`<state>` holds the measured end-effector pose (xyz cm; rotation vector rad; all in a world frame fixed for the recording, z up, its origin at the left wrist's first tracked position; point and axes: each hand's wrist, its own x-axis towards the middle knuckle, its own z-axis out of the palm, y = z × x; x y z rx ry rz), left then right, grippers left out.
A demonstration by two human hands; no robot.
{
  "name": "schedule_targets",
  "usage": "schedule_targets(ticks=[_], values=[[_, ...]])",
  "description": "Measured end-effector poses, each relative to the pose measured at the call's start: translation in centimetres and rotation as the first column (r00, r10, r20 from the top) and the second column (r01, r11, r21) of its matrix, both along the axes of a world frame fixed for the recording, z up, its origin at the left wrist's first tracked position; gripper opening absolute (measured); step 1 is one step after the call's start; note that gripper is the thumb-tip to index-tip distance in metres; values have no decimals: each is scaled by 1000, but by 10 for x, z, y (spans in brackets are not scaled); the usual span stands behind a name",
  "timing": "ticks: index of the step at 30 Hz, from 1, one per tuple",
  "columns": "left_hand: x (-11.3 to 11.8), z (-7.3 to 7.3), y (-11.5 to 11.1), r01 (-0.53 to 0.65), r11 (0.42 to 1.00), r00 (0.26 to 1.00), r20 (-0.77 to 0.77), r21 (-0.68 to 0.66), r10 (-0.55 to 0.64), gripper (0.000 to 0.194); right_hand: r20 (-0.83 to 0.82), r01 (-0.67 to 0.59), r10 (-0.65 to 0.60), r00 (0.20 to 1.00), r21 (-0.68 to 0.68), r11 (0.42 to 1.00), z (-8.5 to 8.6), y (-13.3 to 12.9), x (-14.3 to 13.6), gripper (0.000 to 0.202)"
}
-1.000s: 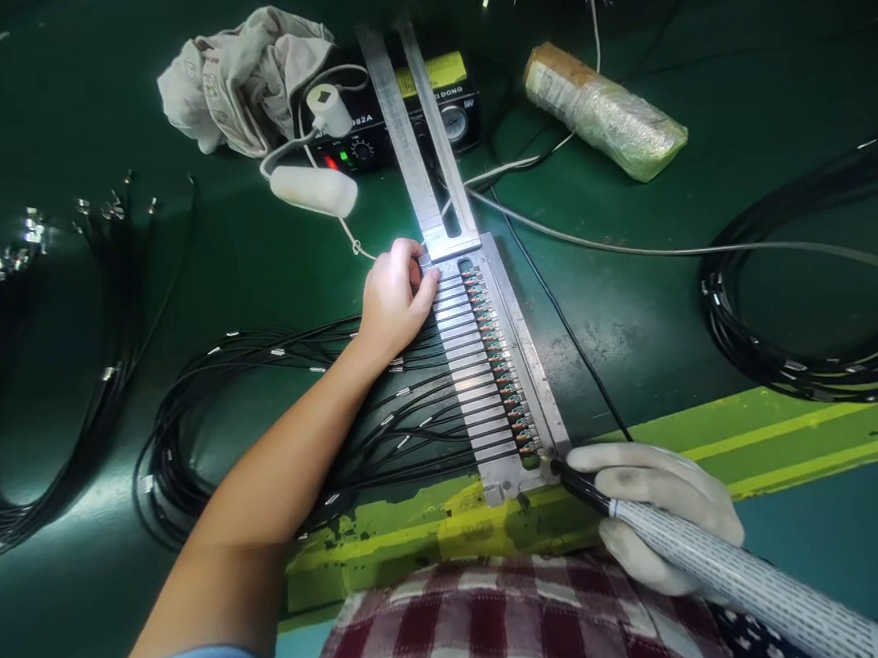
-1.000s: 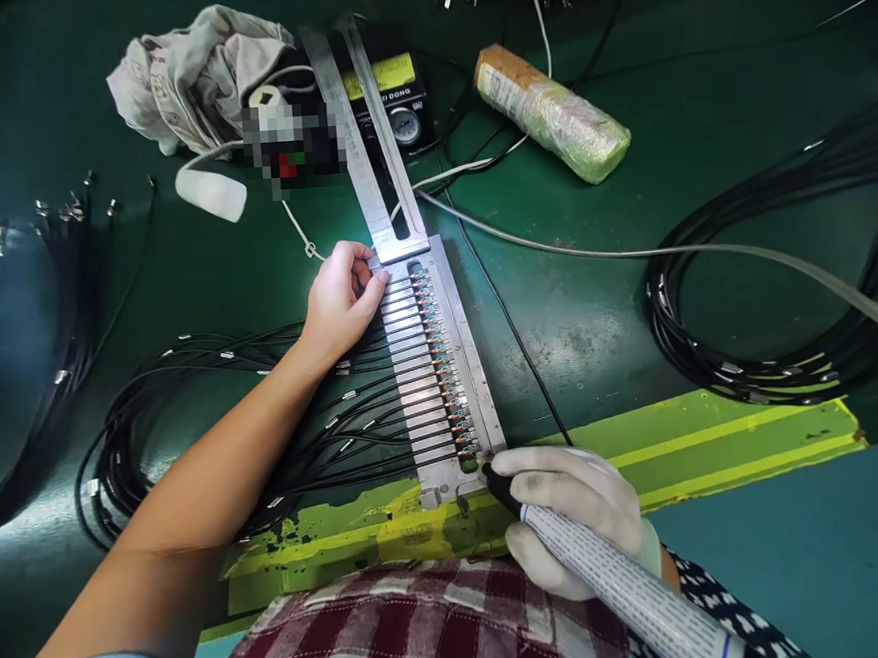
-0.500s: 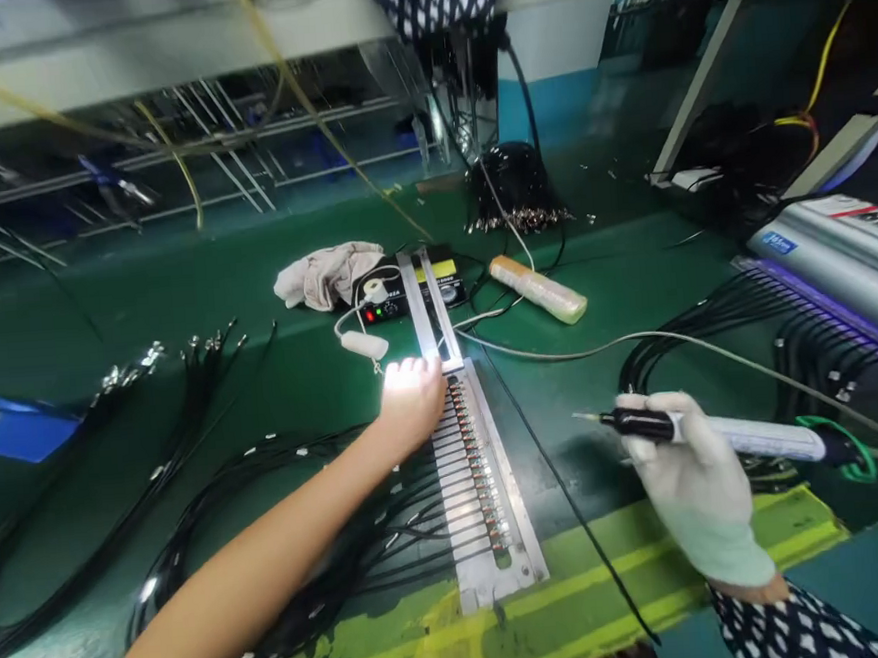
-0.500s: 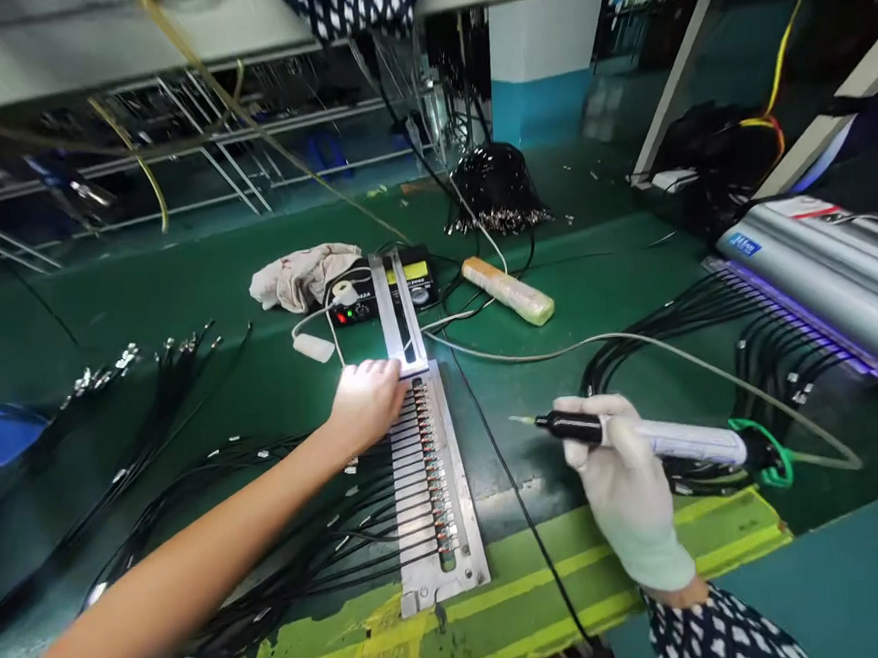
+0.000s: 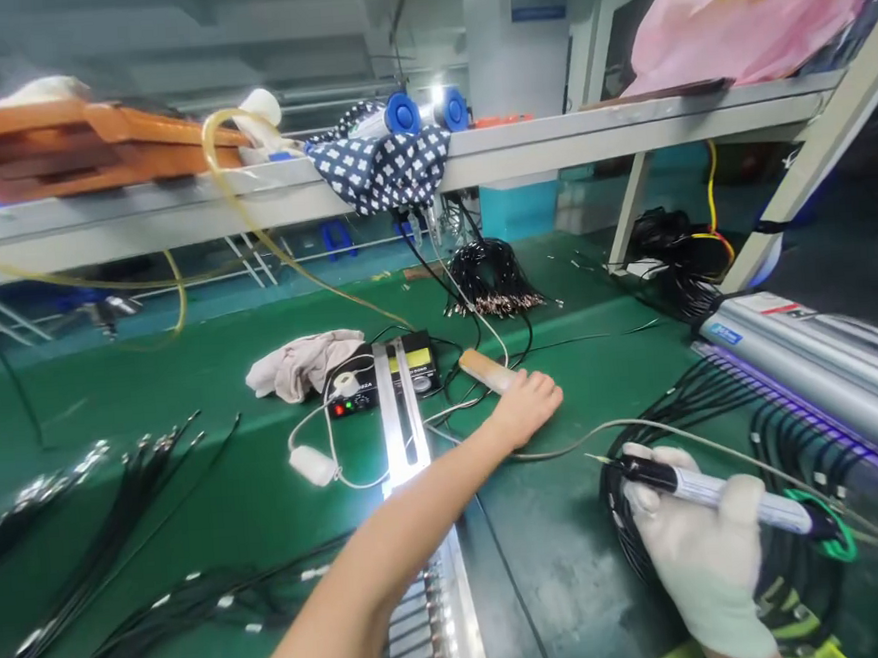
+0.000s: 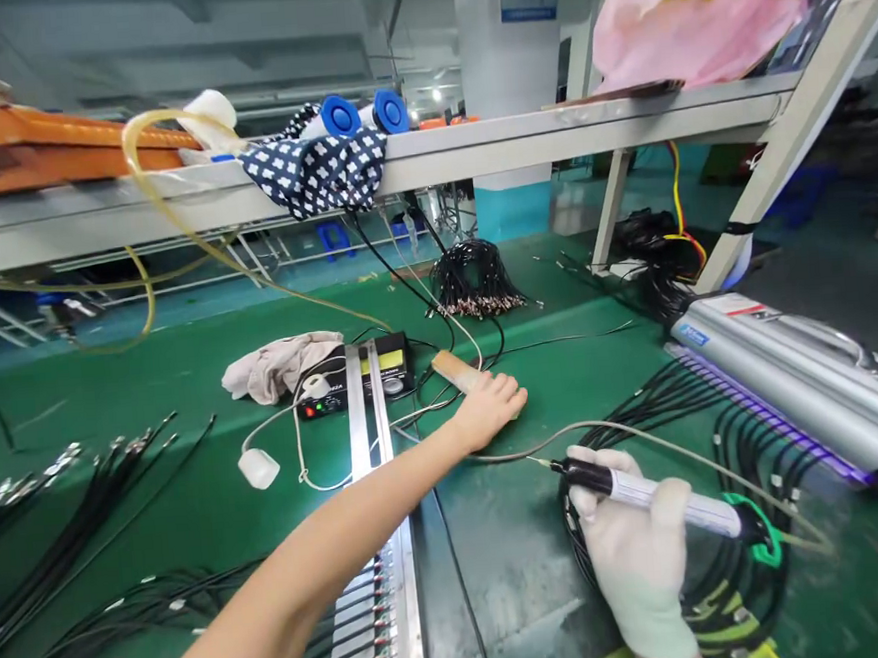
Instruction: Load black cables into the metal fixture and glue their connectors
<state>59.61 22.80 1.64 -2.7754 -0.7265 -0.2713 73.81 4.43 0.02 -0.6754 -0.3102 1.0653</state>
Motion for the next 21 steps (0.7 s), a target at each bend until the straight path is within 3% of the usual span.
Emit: schedule_targets(ticks=[2,4,6,7,8,10,11,12,13,16,21], values=[[-24,18,-13,-28,1000,995,101,5,27,43,-41,78,-77,996,40,996,5,-3,9,49],[-57,34,-34,-62,995,917,390,-73,86,53,-108,166,-158,981,64,984,7,-4,17,42],[-93,42,-60,-21,956,658,716,-294,234,52,-170,210,-199,965,52,976,7,-5,23,39],[-112,41,-75,32,894,511,776,-447,370,51,-172,212,-202,964,41,976,6,-6,24,39],[-129,37,-90,105,797,380,765,-595,521,51,-152,203,-195,969,33,979,5,-6,24,38],[-162,24,-120,345,473,216,559,-811,801,45,-79,163,-160,984,21,986,2,-6,19,34],[-177,17,-134,471,323,155,437,-821,886,46,-41,136,-136,990,15,991,2,-6,14,33],[-190,9,-147,561,227,93,333,-796,938,46,-4,107,-107,994,9,994,2,-7,7,32],[-202,3,-158,614,184,22,250,-767,968,44,28,77,-77,997,7,997,3,-8,-2,33],[-228,-7,-183,672,171,-124,118,-720,985,37,133,-10,8,991,16,1000,9,-12,-36,35],[-242,-4,-205,691,185,-169,94,-699,981,32,294,-166,149,944,35,985,21,-19,-87,38]])
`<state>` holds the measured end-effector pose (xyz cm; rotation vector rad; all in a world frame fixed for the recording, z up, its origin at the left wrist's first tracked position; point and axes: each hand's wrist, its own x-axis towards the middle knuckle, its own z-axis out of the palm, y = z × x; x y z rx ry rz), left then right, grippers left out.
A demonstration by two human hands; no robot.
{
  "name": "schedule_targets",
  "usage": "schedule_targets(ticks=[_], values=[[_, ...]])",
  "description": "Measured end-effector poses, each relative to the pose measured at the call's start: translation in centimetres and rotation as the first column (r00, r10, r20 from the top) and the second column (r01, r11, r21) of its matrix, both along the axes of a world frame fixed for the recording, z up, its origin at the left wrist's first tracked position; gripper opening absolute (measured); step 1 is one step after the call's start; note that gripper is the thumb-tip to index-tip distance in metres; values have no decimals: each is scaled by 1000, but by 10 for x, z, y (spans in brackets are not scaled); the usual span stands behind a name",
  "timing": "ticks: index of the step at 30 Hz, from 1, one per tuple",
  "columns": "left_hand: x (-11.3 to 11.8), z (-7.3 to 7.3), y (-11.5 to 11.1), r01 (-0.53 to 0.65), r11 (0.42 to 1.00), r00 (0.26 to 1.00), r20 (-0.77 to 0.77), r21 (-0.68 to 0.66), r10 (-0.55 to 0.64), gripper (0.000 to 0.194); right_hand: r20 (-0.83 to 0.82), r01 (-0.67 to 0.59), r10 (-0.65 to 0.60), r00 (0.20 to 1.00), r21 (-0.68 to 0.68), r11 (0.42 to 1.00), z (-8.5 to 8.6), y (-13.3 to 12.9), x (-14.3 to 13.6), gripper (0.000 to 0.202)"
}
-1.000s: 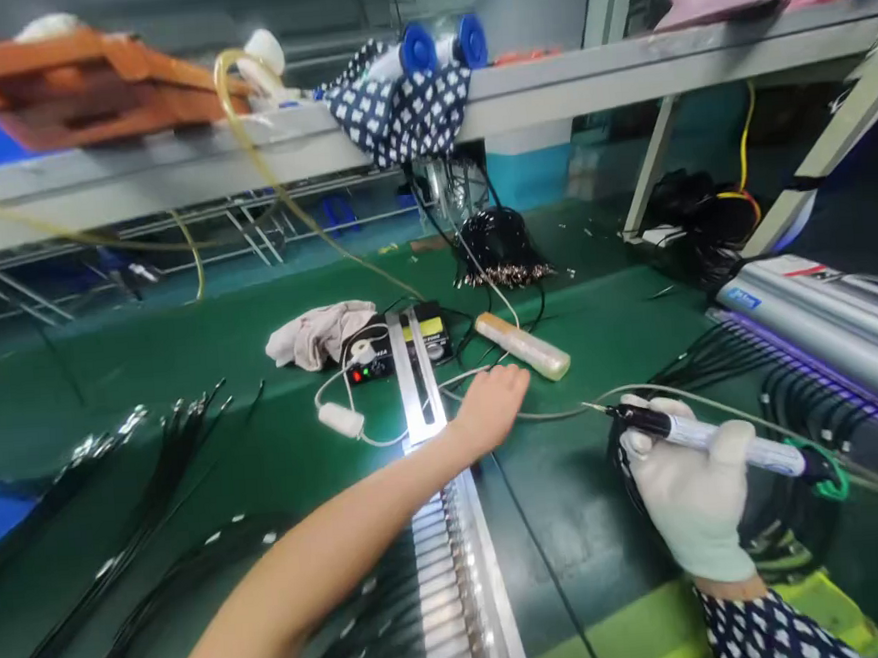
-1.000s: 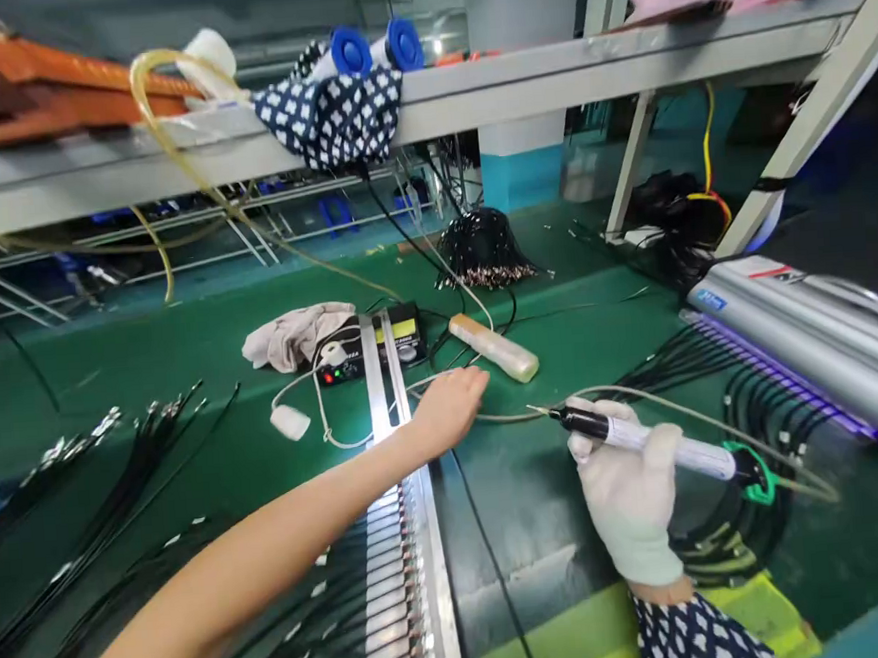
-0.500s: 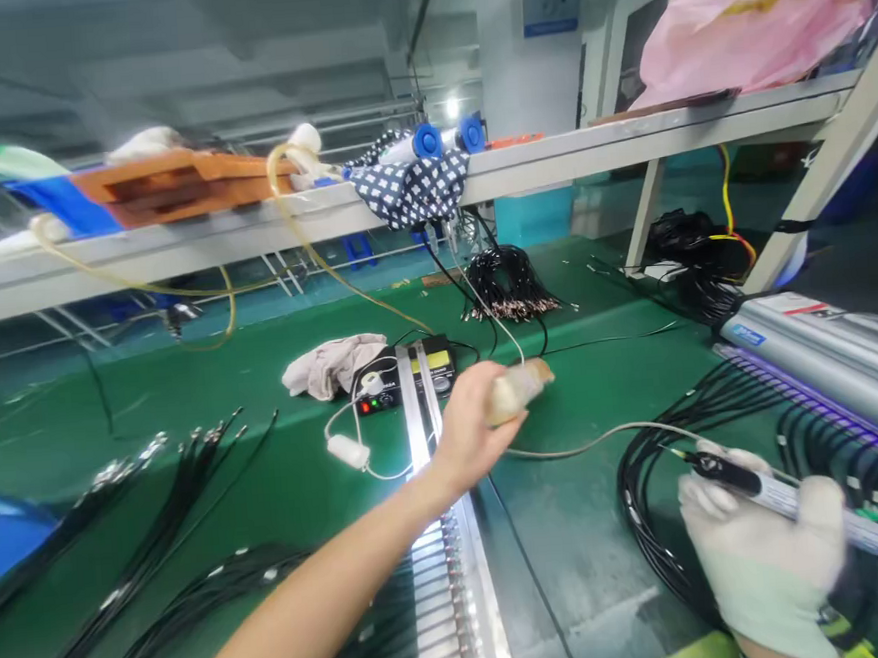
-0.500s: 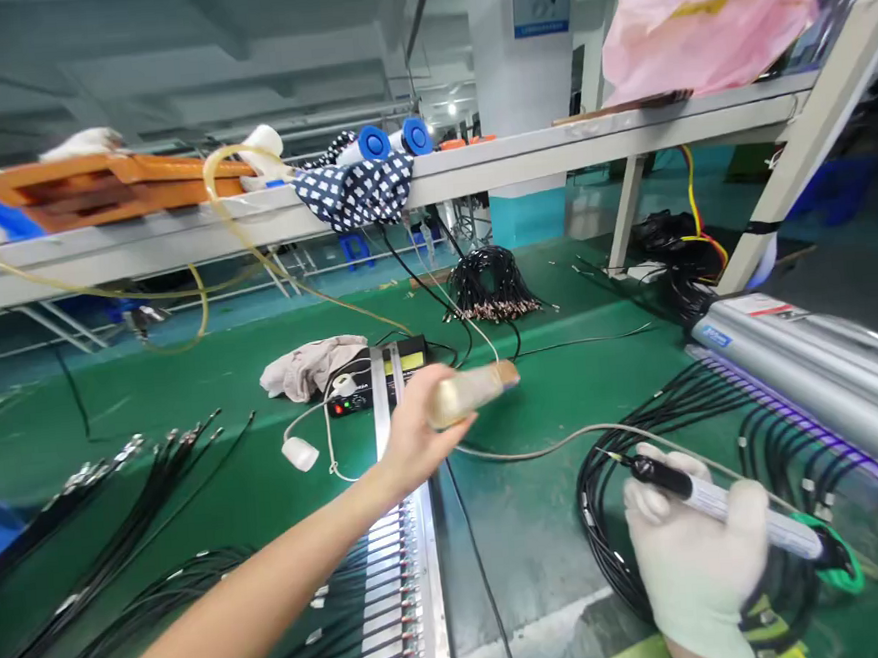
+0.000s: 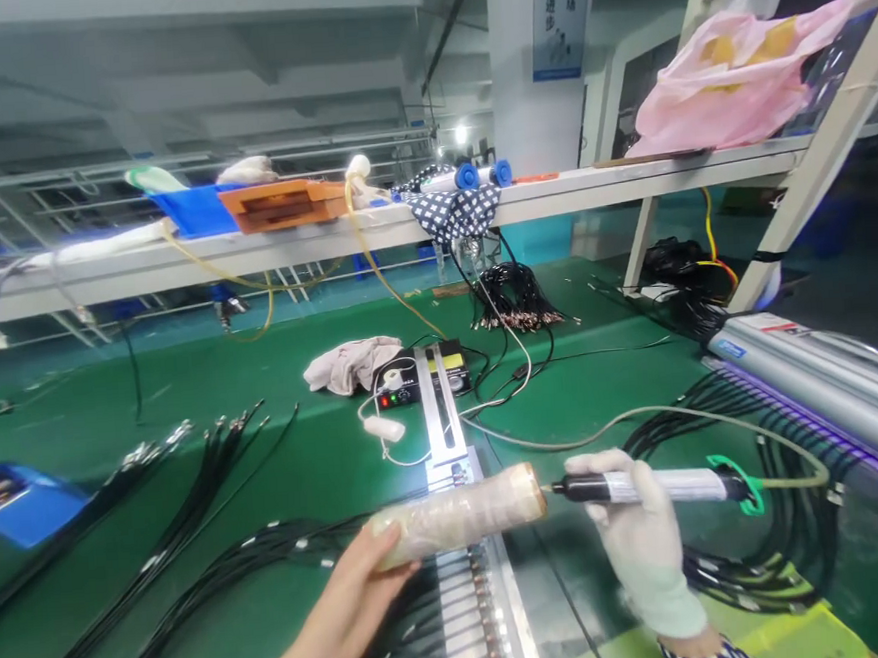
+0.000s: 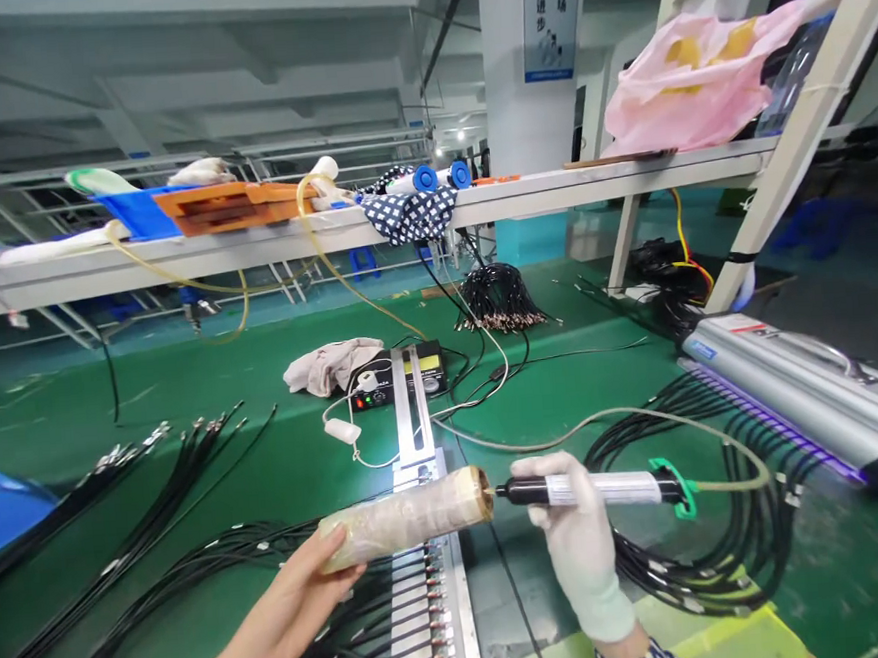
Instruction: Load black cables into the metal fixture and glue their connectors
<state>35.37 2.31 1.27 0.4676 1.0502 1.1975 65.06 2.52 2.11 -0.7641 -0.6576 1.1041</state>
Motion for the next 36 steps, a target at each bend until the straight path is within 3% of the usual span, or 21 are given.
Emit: schedule_targets(ticks=[3,8,14,19,25,28,32,34,36], values=[[-2,2,-8,25,1000,1000,4,3,-25,36,153,-110,108,982,3,994,4,-3,-14,35],[-6,2,-16,76,997,997,5,18,-77,43,434,-287,297,851,-92,954,4,3,-14,42],[-20,-2,-19,112,994,993,-38,17,-112,43,375,-526,590,716,-266,808,-6,26,-15,60],[-34,-4,-25,242,969,970,-30,45,-241,42,357,-623,664,657,-240,745,6,30,-10,58],[-31,-7,-35,165,986,984,72,15,-166,39,368,-691,703,608,-192,697,17,15,-24,65],[-25,-12,-39,102,994,987,130,-38,-96,39,353,-676,684,638,-167,718,12,11,-35,71],[-22,-15,-43,47,994,988,152,-94,-32,41,369,-547,539,757,-94,832,7,19,-32,83],[-21,-15,-43,57,994,985,168,-88,-42,41,350,-472,484,802,-125,873,6,23,-29,77],[-16,-16,-44,67,994,979,197,-86,-49,40,321,-476,496,806,-146,867,4,25,-31,70]])
